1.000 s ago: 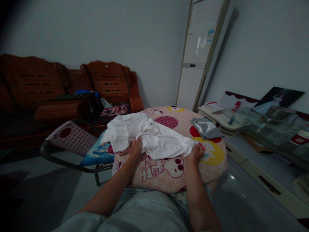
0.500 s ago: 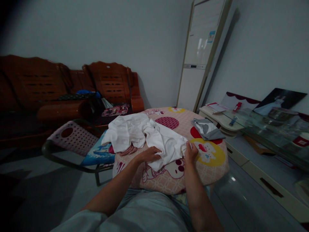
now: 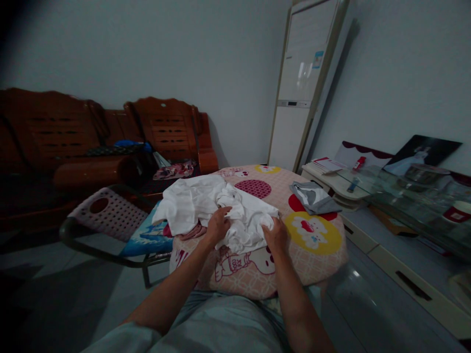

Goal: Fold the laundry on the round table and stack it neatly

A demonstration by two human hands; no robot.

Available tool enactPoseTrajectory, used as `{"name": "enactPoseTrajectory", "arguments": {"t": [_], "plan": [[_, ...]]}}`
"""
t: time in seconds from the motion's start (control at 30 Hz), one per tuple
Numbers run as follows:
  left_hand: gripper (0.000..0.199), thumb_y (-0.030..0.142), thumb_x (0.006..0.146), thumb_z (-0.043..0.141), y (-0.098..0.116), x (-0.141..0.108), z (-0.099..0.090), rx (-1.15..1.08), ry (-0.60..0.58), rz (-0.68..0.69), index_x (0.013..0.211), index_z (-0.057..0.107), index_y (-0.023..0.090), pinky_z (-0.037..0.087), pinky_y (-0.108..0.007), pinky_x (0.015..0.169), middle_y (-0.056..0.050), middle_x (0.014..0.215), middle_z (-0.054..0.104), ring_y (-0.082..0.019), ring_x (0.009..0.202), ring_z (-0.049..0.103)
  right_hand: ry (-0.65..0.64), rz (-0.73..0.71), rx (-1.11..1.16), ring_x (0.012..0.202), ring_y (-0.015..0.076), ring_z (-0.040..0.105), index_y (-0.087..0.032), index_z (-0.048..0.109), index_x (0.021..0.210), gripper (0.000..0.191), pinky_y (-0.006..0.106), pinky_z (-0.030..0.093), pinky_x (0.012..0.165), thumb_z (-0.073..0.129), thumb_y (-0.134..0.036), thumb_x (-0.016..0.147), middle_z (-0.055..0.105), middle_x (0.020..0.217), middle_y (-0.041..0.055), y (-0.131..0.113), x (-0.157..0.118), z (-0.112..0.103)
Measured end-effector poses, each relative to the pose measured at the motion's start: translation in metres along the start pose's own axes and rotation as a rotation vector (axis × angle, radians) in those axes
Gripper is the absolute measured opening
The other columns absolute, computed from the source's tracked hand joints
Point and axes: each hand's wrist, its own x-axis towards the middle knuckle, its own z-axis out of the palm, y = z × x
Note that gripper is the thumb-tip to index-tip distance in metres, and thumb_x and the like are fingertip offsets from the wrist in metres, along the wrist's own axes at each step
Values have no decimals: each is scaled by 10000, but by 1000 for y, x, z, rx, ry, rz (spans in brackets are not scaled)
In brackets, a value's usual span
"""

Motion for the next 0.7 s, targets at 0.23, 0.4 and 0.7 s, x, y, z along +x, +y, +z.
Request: {"name": "enactPoseTrajectory", "arguments": {"t": [0.23,0.4,0.7], "plan": [[785,1,757,470,23,8,15,25,-281,370,1497,340,228,389,-439,1100,-112,1526,383,-252,1341,414,-238,-532,2,944,248,539,-192,685,931,335,357,432,853,505,-39,694,663,957,87,-37,-17,2],[617,94,844,519,30,12,17,200,-518,433,1435,448,258,443,-443,1033,-116,1619,179,-315,1353,409,-210,-641,49,884,247,536,-188,664,783,249,360,439,811,487,-45,682,641,841,83,-53,-23,8],[334,93,903,439,31,28,8,322,-666,514,1161,605,224,488,-318,922,-94,1484,462,-207,1091,620,-67,-551,304,912,238,606,-180,689,954,244,373,497,848,511,-135,793,685,915,96,-48,-22,11]]}}
